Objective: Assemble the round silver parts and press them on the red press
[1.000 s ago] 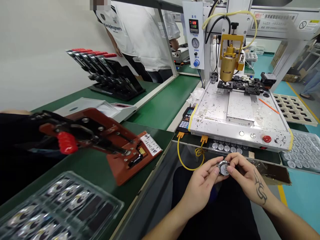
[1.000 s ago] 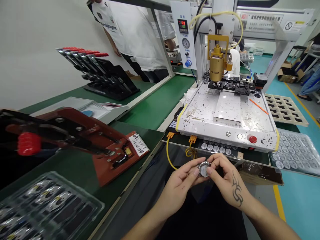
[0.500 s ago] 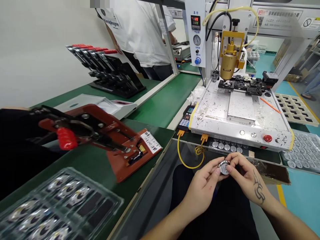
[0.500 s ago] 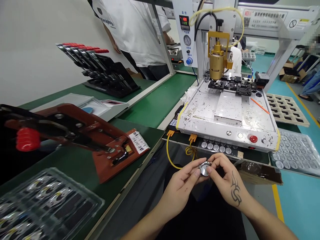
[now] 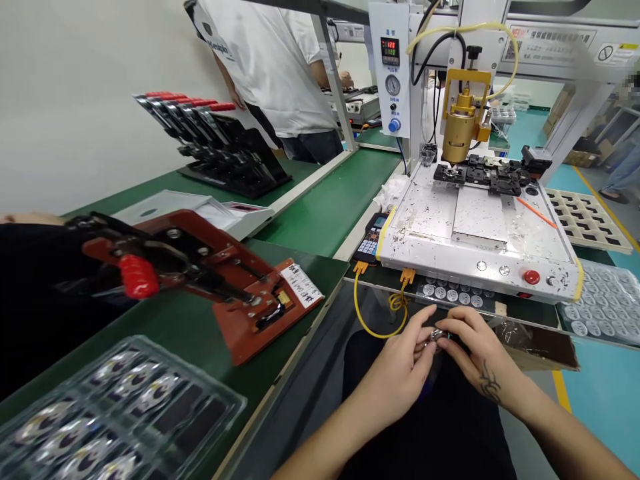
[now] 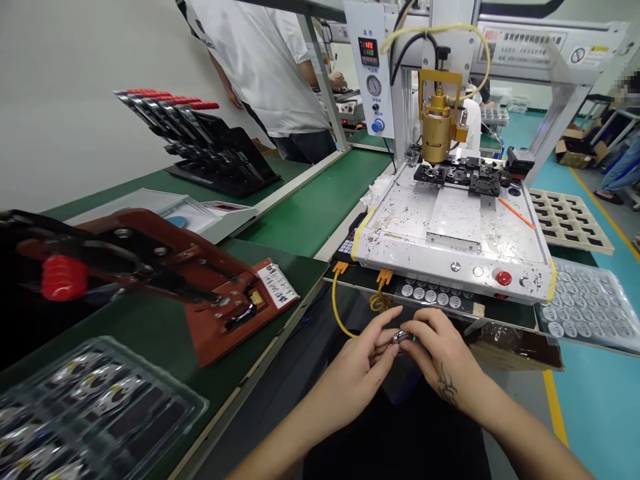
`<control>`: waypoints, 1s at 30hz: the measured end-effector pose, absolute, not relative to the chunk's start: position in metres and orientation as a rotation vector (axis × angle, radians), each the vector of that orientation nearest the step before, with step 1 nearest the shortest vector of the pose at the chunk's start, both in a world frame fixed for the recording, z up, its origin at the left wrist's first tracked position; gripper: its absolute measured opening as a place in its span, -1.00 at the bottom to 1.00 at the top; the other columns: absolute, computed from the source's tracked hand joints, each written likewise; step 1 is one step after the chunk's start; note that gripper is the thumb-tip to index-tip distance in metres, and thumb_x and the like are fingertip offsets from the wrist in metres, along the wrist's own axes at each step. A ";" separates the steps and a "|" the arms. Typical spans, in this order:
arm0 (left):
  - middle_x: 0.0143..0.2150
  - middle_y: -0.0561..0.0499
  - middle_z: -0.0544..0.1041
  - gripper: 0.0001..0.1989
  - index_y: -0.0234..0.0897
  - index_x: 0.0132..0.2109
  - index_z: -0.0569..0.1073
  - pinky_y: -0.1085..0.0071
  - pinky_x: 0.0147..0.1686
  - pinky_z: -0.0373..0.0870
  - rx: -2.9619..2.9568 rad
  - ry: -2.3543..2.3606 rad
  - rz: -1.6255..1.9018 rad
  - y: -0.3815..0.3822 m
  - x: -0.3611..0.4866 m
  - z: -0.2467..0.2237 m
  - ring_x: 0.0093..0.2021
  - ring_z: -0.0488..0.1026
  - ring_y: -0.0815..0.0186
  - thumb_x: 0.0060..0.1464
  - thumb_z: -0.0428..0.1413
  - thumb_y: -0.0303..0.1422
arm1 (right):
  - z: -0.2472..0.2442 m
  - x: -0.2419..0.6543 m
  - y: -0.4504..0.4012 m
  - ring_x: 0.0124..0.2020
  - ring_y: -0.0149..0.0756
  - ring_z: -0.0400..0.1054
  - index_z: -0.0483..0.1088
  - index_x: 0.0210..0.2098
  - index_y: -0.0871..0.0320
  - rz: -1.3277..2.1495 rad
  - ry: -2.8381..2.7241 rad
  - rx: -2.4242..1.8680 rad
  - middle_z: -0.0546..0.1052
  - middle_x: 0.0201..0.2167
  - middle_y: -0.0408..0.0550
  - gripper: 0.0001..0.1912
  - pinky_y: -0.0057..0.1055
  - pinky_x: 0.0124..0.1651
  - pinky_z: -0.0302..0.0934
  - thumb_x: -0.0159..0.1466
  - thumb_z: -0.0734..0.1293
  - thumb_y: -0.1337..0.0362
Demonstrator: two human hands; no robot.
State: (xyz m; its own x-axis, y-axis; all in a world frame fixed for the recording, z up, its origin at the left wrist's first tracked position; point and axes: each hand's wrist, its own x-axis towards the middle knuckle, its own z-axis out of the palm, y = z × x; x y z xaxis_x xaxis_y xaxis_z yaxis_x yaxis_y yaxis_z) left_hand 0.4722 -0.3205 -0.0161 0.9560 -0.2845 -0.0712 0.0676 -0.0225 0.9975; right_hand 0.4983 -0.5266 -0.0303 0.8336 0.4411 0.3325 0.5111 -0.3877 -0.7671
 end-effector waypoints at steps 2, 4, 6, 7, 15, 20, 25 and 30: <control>0.29 -0.18 0.57 -0.44 -0.11 0.44 0.29 0.23 0.21 0.53 1.515 -0.127 -0.241 -0.316 0.476 -0.012 0.16 0.62 0.14 0.38 0.19 -0.29 | -0.028 0.501 -0.523 -0.09 -0.13 0.45 0.52 -0.06 0.01 -0.090 -0.607 -1.959 0.54 -0.11 0.01 -0.88 -0.21 0.00 0.37 0.51 0.34 0.17; 0.34 -0.18 0.51 -0.41 -0.09 0.40 0.29 0.24 0.20 0.54 1.428 -0.052 -0.174 -0.314 0.478 -0.011 0.16 0.61 0.15 0.31 0.27 -0.27 | -0.027 0.503 -0.518 -0.29 -0.23 0.39 0.50 -0.18 0.04 -0.006 -0.405 -1.829 0.51 -0.27 -0.07 -0.80 -0.30 -0.20 0.33 0.47 0.40 0.06; 0.18 -0.14 0.58 -0.46 -0.15 0.28 0.40 0.29 0.08 0.58 1.392 -0.003 -0.143 -0.316 0.479 -0.012 0.05 0.63 0.19 0.23 0.34 -0.27 | -0.027 0.505 -0.512 -0.42 -0.33 0.29 0.46 -0.22 0.06 0.132 -0.236 -1.658 0.45 -0.38 -0.15 -0.68 -0.38 -0.36 0.23 0.41 0.45 -0.05; 0.06 -0.11 0.62 -0.55 -0.19 0.19 0.47 0.32 0.00 0.61 1.391 0.011 -0.145 -0.317 0.478 -0.013 -0.05 0.63 0.21 0.21 0.36 -0.25 | -0.027 0.505 -0.508 -0.45 -0.35 0.26 0.45 -0.22 0.07 0.196 -0.184 -1.579 0.43 -0.41 -0.17 -0.63 -0.40 -0.40 0.19 0.38 0.46 -0.10; -0.33 0.03 0.57 -0.69 -0.30 -0.13 0.55 0.42 -0.32 0.58 1.402 0.069 -0.179 -0.316 0.471 -0.007 -0.36 0.57 0.33 0.20 0.35 -0.14 | -0.029 0.502 -0.496 -0.51 -0.40 0.31 0.44 -0.20 0.09 0.312 -0.163 -1.495 0.46 -0.42 -0.18 -0.57 -0.44 -0.47 0.25 0.35 0.48 -0.15; -0.37 0.06 0.52 -0.65 -0.29 -0.15 0.52 0.44 -0.39 0.54 1.420 0.080 -0.188 -0.312 0.474 -0.008 -0.42 0.53 0.36 0.17 0.36 -0.11 | -0.018 0.511 -0.508 -0.32 -0.28 0.47 0.45 0.22 -0.02 0.199 -0.556 -1.746 0.56 -0.23 -0.09 -0.56 -0.35 -0.25 0.43 0.39 0.49 0.13; -0.39 0.05 0.54 -0.72 -0.27 -0.13 0.54 0.40 -0.39 0.52 1.539 0.003 -0.151 -0.301 0.471 0.008 -0.44 0.53 0.32 0.25 0.29 -0.13 | -0.003 0.532 -0.509 -0.03 -0.10 0.56 0.44 0.32 -0.09 0.035 -1.080 -1.944 0.60 0.08 0.06 -0.54 -0.21 0.06 0.47 0.46 0.40 0.24; -0.11 -0.13 0.69 -0.83 -0.22 -0.08 0.65 0.23 0.01 0.51 2.075 -0.315 0.535 -0.230 0.482 0.075 -0.10 0.61 0.16 0.36 0.20 -0.26 | 0.004 0.550 -0.500 -0.30 -0.17 0.48 0.46 0.24 -0.05 -0.101 -1.083 -1.979 0.59 -0.20 0.00 -0.58 -0.26 -0.19 0.46 0.42 0.44 0.19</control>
